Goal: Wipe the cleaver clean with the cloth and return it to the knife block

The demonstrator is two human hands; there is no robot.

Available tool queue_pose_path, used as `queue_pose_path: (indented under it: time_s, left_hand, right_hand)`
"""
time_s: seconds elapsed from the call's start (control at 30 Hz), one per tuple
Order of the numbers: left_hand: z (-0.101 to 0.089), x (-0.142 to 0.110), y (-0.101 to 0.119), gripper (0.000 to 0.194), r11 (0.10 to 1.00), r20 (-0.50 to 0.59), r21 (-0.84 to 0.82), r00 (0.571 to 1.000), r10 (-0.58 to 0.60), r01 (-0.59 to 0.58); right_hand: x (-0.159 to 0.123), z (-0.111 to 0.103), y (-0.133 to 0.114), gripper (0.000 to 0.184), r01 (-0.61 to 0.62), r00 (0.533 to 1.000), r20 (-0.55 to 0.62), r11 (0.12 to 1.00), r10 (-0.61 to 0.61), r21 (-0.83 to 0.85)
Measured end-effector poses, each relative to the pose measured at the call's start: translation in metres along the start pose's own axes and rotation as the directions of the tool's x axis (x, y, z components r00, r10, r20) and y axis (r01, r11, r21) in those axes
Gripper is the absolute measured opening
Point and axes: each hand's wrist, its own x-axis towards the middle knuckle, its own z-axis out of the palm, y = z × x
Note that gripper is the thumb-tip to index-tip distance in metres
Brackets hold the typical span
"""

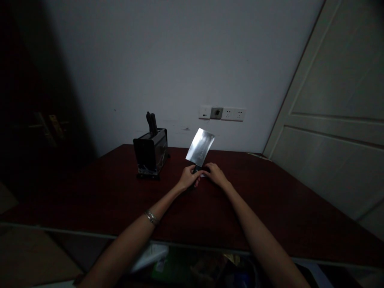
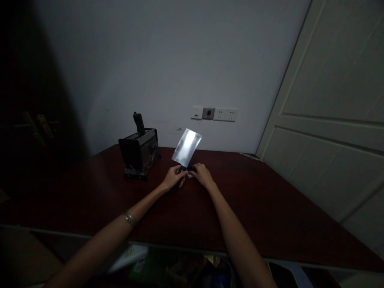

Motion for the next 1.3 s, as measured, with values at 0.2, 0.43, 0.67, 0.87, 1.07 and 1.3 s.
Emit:
queue_pose_path:
  time_s: [0.2,0.43,0.67,0.87,1.07,1.3]
  left_hand:
    - [-0.002,0.002,0.0,0.032,1.0,0.019,-0.021,1.0,-0.005,0.006]
    - [-0.005,0.005,0.006,0.044,0.988,0.048,-0.148,0.998,-0.037,0.044]
    - [-0.008,0.011,0.018,0.043,0.963,-0.01,-0.268,0.999,-0.042,0.038]
    - [0.0,0.016,0.022,0.042,0.929,-0.009,-0.368,0.999,-0.053,0.045]
    - [0.009,0.019,0.021,0.046,0.914,0.04,-0.397,0.997,-0.07,0.08]
    - [0.02,0.02,0.031,0.05,0.906,0.082,-0.408,0.993,-0.087,0.114]
  right_hand:
    - [-0.003,0.002,-0.013,0.026,-0.051,0.998,0.033,0.999,0.051,-0.02]
    - [0.002,-0.032,-0.013,0.028,-0.243,0.952,-0.185,0.97,0.244,0.033]
    - [-0.031,-0.062,-0.066,0.034,-0.231,0.905,-0.302,0.941,0.301,0.247]
    - [-0.044,-0.038,-0.098,0.035,-0.251,0.964,0.036,0.861,0.263,0.443]
    - [-0.035,-0.012,-0.1,0.028,-0.334,0.942,0.197,0.697,0.272,0.635]
    - [-0.038,-0.022,-0.108,0.024,-0.249,0.945,0.023,0.673,0.326,0.696]
